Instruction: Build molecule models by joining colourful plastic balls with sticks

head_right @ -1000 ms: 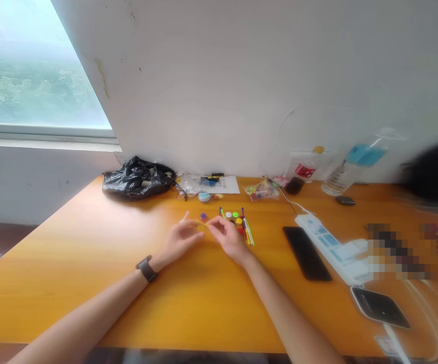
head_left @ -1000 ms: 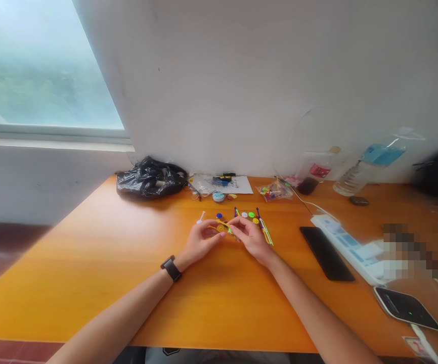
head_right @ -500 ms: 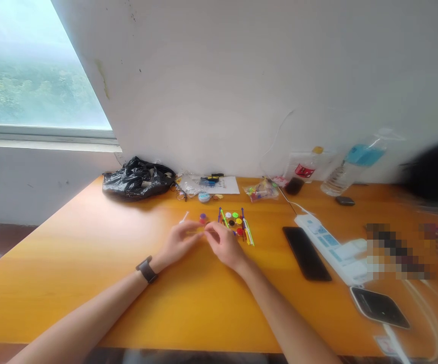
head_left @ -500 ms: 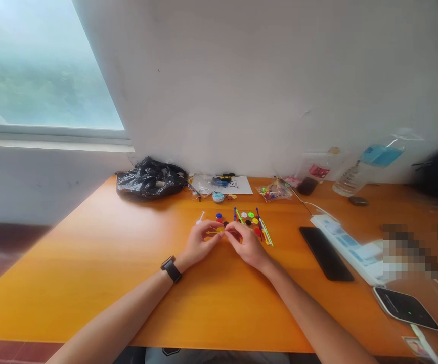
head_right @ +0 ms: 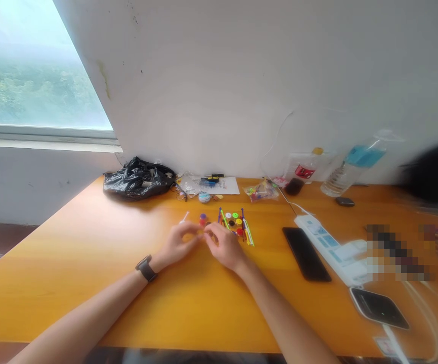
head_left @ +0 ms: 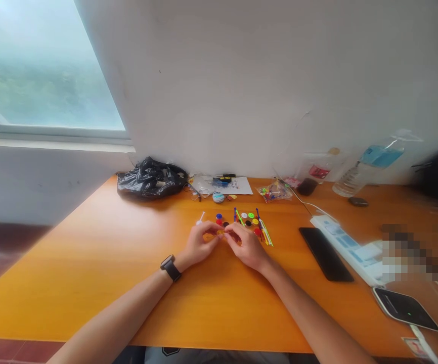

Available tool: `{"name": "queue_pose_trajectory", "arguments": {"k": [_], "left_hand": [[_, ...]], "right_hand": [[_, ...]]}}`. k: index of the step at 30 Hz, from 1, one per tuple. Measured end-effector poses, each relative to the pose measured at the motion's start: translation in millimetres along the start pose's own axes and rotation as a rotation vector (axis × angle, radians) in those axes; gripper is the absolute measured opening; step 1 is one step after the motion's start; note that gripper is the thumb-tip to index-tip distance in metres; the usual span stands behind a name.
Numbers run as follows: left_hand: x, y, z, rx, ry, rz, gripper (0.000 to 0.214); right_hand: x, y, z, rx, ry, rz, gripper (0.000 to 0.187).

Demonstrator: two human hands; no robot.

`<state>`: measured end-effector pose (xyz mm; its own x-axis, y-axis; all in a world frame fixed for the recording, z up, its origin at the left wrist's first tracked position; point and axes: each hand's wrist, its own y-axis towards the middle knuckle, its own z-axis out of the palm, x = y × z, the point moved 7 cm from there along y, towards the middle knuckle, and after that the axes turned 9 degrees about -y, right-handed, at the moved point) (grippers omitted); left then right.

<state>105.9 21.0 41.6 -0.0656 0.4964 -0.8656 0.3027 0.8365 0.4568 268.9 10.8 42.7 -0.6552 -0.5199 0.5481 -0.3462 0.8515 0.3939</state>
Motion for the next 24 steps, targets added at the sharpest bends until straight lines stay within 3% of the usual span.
{"name": "queue_pose_trajectory", "arguments": {"k": [6,12,14,20,24], "left_hand": [[-2.8,1.0,-1.5,0.008,-0.104,-0.092,0.026],[20.6,2.5,5.2,0.028,-0.744,-0.409,0.036],[26.0,2.1,6.9,0.022,-0.858,-0.469,0.033],[19.1,2.7,1.3,0.013,-0.699,-0.445,0.038],[13.7,5.0,-6.3,-0.01,-0.566,-0.416,0.037]], "right_hand": [[3.2,0.9,-0.8,-0.006,0.061,-0.007,0.014],[-3.8,4.5,-3.4,-0.031,0.288,0.061,0.017],[-6.4,5.5,-5.0,-0.039,0.317,0.077,0.018],[-1.5,7.3,-15.2,-0.108,0.256,0.027,0.019],[-10.4,6.7,-16.4,-0.152,0.366,0.128,0.035]]}}
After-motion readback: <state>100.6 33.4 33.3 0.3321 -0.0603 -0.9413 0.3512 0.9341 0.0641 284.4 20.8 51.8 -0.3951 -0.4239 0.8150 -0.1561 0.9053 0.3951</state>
